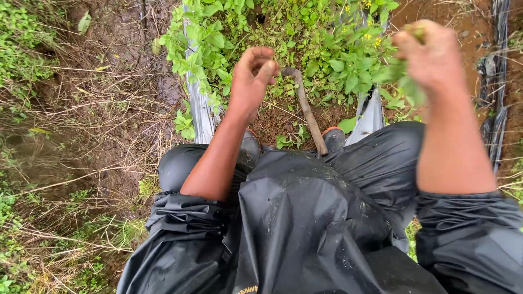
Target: The person uses a hoe to loosen the soil and remove weeds from a garden bed. They then pull the weeds by hand and discard them to the side.
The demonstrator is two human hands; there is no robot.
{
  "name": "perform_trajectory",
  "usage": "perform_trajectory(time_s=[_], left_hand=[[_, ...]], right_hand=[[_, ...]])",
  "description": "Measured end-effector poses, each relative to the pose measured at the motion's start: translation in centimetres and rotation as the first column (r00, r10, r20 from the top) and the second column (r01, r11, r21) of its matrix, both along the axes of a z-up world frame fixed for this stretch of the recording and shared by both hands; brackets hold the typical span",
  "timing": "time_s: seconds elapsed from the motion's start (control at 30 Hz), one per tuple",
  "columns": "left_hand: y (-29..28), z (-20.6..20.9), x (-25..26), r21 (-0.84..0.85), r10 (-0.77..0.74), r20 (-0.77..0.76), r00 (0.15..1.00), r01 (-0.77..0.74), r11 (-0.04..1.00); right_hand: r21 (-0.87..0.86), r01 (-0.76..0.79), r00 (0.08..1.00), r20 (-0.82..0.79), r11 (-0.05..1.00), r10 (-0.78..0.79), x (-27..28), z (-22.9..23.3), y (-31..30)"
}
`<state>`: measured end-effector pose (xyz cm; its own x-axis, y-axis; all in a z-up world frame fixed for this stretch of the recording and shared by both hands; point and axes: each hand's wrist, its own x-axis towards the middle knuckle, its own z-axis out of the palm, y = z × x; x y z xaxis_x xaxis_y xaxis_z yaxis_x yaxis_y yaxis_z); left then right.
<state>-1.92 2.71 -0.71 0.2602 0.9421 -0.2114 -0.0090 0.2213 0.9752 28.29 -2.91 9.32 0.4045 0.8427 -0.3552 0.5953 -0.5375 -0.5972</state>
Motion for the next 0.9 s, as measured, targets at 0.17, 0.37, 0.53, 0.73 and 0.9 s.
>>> perform_trajectory(time_s=[0.17,0.37,0.53,0.73,0.9], left_hand=[[0.4,1.0,-0.8,0.029,0.025,-0.020,0.999,-0.024,0.999],[0.5,2.2,-1.4,0.064,0.074,-0.013,0.997,-0.073,0.995],[0.7,3.2,-2.2,0.126,0.138,0.021,0.990,-0.140,0.982],[1.6,3.3,-4.9,0.207,0.244,0.195,0.950,-0.283,0.936],[2.1,3.5,-6.1,0.209,0.312,0.200,0.929,-0.351,0.913]], right_hand=[[-0.410,-0.019,0.901,0.389,0.912,0.194,17.0,-13.1,-4.5],[-0.713,0.119,0.783,0.495,0.691,0.376,19.7,-17.0,-4.7],[-0.622,-0.305,0.735,0.329,0.722,0.593,6.5,-10.5,3.2],[-0.677,-0.560,0.617,0.044,0.478,0.786,-2.0,-24.3,7.9],[-0.820,-0.461,0.631,-0.034,0.338,0.775,-6.1,-39.1,3.3]])
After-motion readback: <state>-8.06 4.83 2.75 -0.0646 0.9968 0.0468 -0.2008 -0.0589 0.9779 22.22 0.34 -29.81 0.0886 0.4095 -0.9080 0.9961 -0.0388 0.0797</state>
